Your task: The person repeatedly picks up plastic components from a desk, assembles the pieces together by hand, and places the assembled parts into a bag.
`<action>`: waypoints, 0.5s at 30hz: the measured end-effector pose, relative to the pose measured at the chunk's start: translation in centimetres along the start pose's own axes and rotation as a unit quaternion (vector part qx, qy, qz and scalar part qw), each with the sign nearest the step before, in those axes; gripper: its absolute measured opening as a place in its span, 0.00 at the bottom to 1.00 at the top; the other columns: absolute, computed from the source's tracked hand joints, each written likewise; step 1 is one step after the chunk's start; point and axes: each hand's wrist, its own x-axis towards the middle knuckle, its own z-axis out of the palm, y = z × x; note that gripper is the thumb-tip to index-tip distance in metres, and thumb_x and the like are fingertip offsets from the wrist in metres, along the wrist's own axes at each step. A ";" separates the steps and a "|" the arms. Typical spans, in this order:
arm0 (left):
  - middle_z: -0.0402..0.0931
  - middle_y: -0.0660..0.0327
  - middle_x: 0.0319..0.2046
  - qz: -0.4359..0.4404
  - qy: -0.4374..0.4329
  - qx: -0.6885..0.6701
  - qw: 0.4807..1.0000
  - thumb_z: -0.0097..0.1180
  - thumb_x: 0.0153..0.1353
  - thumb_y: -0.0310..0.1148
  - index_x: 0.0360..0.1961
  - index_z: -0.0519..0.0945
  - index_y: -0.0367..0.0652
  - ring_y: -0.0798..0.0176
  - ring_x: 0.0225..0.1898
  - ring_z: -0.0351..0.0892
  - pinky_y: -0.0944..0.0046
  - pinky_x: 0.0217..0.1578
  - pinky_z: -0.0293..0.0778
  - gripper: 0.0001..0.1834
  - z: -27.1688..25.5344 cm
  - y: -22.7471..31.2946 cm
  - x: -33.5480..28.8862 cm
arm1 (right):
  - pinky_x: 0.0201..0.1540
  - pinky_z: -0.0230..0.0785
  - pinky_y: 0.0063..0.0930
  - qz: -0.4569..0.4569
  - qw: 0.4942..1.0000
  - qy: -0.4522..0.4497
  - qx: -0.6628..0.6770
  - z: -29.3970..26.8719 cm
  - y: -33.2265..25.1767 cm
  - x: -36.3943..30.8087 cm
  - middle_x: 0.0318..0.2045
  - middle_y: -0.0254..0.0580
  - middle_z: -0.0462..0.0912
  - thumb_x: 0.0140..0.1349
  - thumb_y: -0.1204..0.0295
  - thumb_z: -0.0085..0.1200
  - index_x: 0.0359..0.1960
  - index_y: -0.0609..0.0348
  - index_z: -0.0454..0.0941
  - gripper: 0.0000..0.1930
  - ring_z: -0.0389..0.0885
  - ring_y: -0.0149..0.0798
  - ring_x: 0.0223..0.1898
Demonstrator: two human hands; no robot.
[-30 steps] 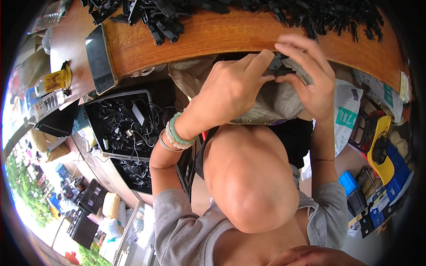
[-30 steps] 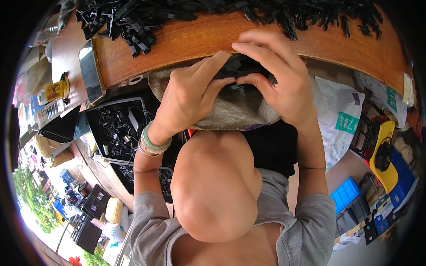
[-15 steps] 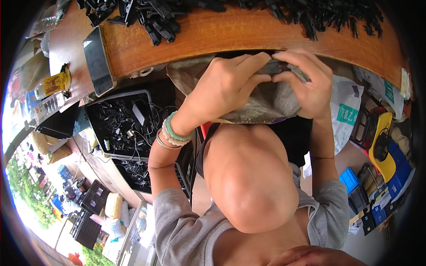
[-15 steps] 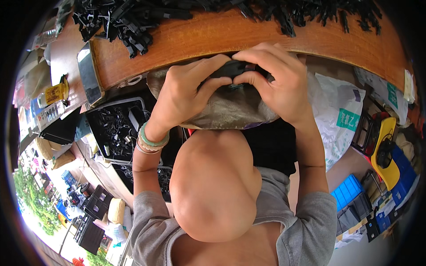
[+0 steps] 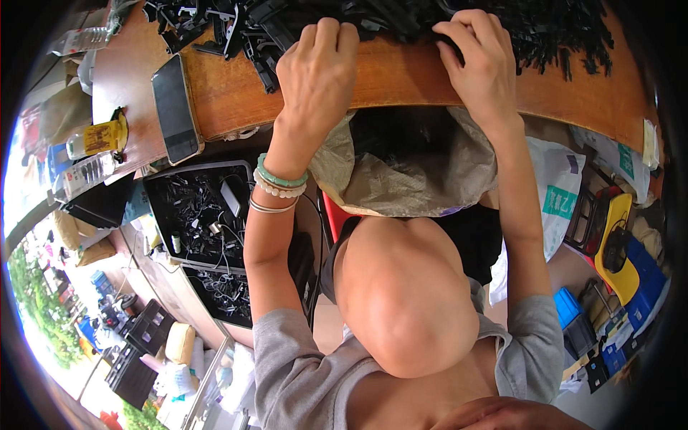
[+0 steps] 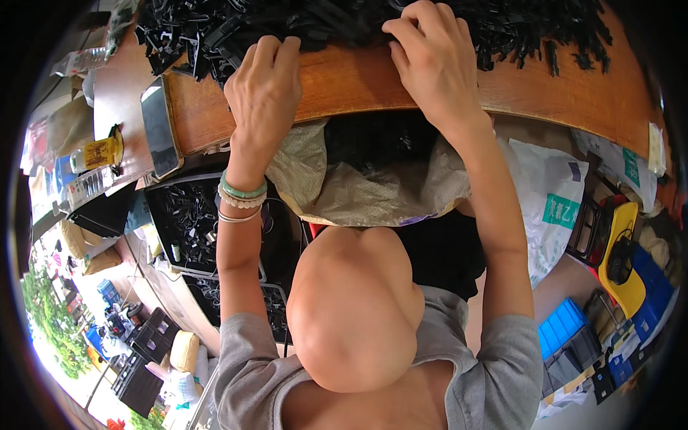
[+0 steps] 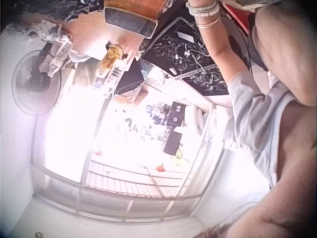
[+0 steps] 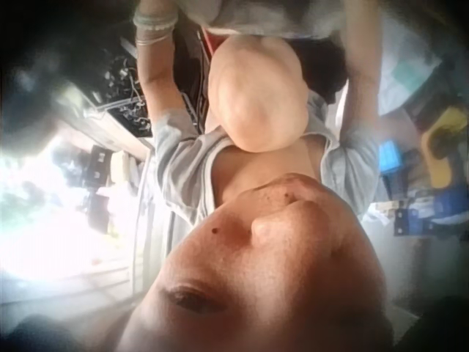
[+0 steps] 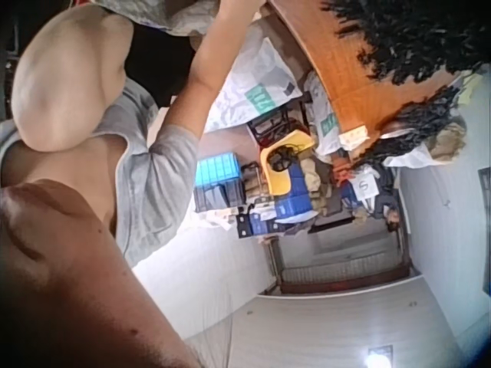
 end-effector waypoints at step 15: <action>0.78 0.56 0.35 -0.360 -0.077 -0.682 0.632 0.58 0.59 0.23 0.40 0.72 0.30 0.66 0.33 0.80 0.71 0.25 0.76 0.11 -2.5 5.0 -0.5 | 0.28 0.75 0.21 0.308 0.689 -0.064 0.653 -3.7 -2.2 -3.0 0.35 0.50 0.83 0.60 0.80 0.56 0.43 0.67 0.78 0.10 0.83 0.36 0.27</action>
